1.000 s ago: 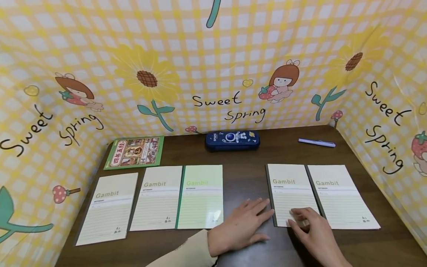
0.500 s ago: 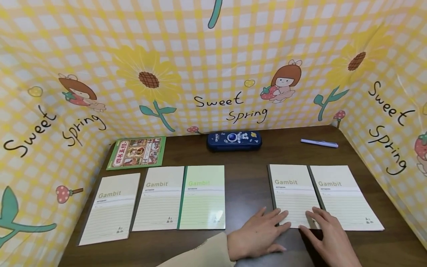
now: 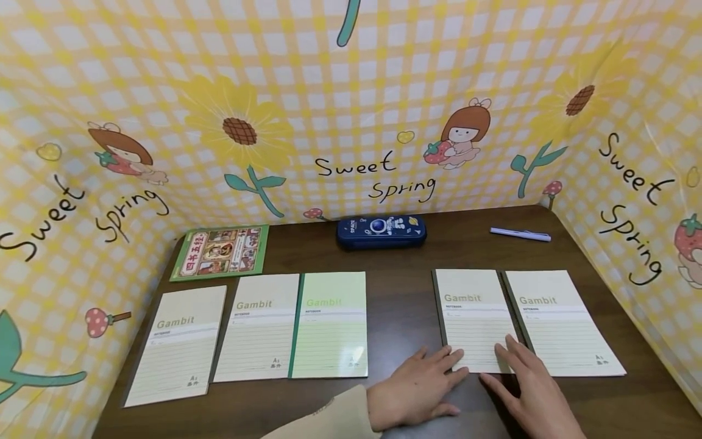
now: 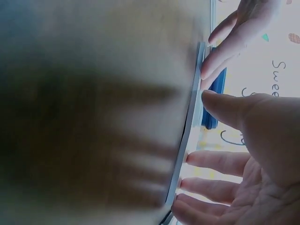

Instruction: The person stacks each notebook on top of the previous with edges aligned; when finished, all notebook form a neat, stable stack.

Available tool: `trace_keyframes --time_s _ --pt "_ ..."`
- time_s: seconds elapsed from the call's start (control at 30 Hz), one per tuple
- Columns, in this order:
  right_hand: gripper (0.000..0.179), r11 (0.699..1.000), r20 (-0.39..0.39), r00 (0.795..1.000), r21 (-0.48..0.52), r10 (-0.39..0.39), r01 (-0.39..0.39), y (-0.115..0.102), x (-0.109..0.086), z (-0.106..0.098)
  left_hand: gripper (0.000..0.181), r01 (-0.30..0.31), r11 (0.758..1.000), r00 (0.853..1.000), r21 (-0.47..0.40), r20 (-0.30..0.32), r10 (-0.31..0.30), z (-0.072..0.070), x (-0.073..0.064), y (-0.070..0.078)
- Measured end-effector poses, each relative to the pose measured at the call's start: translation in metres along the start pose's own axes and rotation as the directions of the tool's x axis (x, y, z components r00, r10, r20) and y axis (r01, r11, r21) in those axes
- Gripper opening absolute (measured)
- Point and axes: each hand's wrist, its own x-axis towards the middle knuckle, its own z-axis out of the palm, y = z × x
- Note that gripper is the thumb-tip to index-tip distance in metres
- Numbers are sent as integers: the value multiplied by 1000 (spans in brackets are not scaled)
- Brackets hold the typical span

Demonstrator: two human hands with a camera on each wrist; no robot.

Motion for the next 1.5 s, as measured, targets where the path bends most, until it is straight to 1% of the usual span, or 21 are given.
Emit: trace_keyframes --time_s 0.17,0.4,0.57,0.73,0.83,0.97,1.07,1.2,1.3,1.4,1.5 --pt "69 999 -15 999 -1 -36 36 -8 2 3 64 26 1000 1000 -11 12 -26 -3 -8 -5" --pt "66 997 -19 996 4 -82 82 -19 6 9 61 70 997 998 -27 -9 -70 -6 -21 -8" --pt "64 993 -24 992 15 -120 121 -24 8 13 59 103 993 994 -56 22 -102 -7 -27 -11" --pt "63 988 -14 988 23 -153 153 -30 10 15 55 141 988 990 -70 17 -140 -5 -35 -14" --pt "63 986 7 987 23 -163 162 -34 10 17 52 163 982 987 -91 18 -162 -4 -40 -17" --pt "63 984 29 983 22 -179 178 -39 11 20 51 186 973 982 -137 48 -181 -2 -48 -20" --pt "62 980 24 980 26 -196 195 -43 12 21 51 205 967 978 -154 55 -199 -1 -53 -23" --pt "60 979 30 979 32 -202 201 -49 16 22 47 226 963 974 -145 36 -223 -3 -56 -25" --pt "60 982 57 981 37 -185 183 -53 18 22 45 230 964 973 -131 16 -230 -4 -58 -25" --pt "57 985 66 983 49 -170 167 -54 19 22 43 222 966 975 -130 -4 -224 -4 -60 -26" --pt "52 985 44 987 75 -158 154 -55 20 22 39 198 971 977 -137 -50 -206 -2 -60 -29"
